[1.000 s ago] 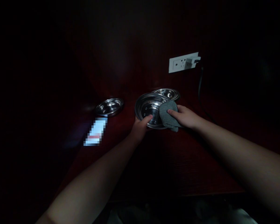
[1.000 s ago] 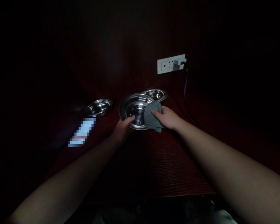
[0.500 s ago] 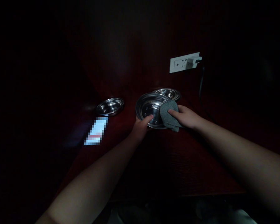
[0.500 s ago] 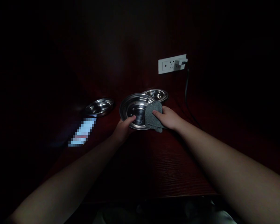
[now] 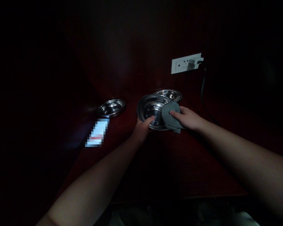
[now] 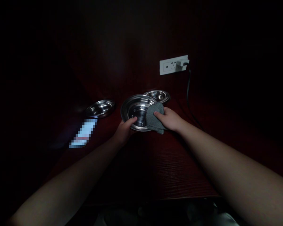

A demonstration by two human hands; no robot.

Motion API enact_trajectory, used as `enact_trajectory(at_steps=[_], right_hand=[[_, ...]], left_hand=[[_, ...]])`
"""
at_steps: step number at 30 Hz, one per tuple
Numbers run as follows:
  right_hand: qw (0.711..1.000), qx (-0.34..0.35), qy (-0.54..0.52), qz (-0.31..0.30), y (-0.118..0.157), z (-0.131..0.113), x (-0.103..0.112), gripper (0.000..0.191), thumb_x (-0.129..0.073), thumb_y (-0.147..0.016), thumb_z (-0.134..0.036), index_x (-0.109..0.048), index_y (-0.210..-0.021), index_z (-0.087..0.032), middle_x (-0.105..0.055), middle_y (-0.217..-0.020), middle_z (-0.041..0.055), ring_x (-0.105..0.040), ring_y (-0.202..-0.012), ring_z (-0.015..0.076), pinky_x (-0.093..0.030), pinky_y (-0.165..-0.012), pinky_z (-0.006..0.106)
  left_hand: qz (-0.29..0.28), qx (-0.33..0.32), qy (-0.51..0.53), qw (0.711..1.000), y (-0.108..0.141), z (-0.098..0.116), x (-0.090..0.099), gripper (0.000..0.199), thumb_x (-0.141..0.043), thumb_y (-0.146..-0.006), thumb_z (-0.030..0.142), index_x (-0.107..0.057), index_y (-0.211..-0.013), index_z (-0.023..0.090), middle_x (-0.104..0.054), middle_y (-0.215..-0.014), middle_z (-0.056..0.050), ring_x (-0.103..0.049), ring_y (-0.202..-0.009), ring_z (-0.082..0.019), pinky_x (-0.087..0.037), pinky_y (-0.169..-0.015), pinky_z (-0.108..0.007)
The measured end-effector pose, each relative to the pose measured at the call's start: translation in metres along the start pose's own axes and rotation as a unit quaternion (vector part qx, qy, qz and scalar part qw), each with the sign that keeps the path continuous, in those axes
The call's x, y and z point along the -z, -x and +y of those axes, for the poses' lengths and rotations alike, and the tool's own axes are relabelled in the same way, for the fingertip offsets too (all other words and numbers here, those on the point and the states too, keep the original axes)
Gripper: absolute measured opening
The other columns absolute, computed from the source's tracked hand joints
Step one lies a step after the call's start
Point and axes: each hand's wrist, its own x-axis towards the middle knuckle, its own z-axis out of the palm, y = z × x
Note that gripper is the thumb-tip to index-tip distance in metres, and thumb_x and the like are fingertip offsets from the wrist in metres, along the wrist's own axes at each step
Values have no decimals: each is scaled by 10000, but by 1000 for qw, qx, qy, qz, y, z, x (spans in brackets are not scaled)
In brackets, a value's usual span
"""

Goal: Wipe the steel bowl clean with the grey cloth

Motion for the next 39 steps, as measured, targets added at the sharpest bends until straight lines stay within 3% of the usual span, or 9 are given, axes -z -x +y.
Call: enact_trajectory(at_steps=[19, 32, 39], right_hand=[[1000, 1, -13, -4, 0, 0, 0, 316, -542, -901, -394, -634, -1090, -159, -736, -1058, 109, -693, -931, 242, -532, -848, 372], [999, -25, 39, 22, 4, -7, 3, 289, -482, -924, -391, -643, -1008, -166, -731, -1014, 115, -683, -862, 230, -517, -769, 325], [998, -18, 51, 34, 2, -5, 4, 280, -453, -927, -394, -640, -919, -185, -732, -913, 87, -672, -794, 205, -509, -712, 295]], left_hand=[[7, 5, 1, 1000, 2, 3, -2, 614, -725, -716, 259, -511, -1288, 198, -661, -1179, -137, -659, -1017, -287, -564, -819, -443], [-6, 10, -19, 1000, 1, 3, 1, 603, -694, -736, 278, -470, -1291, 213, -616, -1244, -149, -639, -1048, -296, -573, -783, -463], [7, 24, -26, 999, 1, 4, 2, 561, -675, -732, 259, -488, -1257, 191, -662, -1115, -142, -657, -977, -282, -570, -766, -459]])
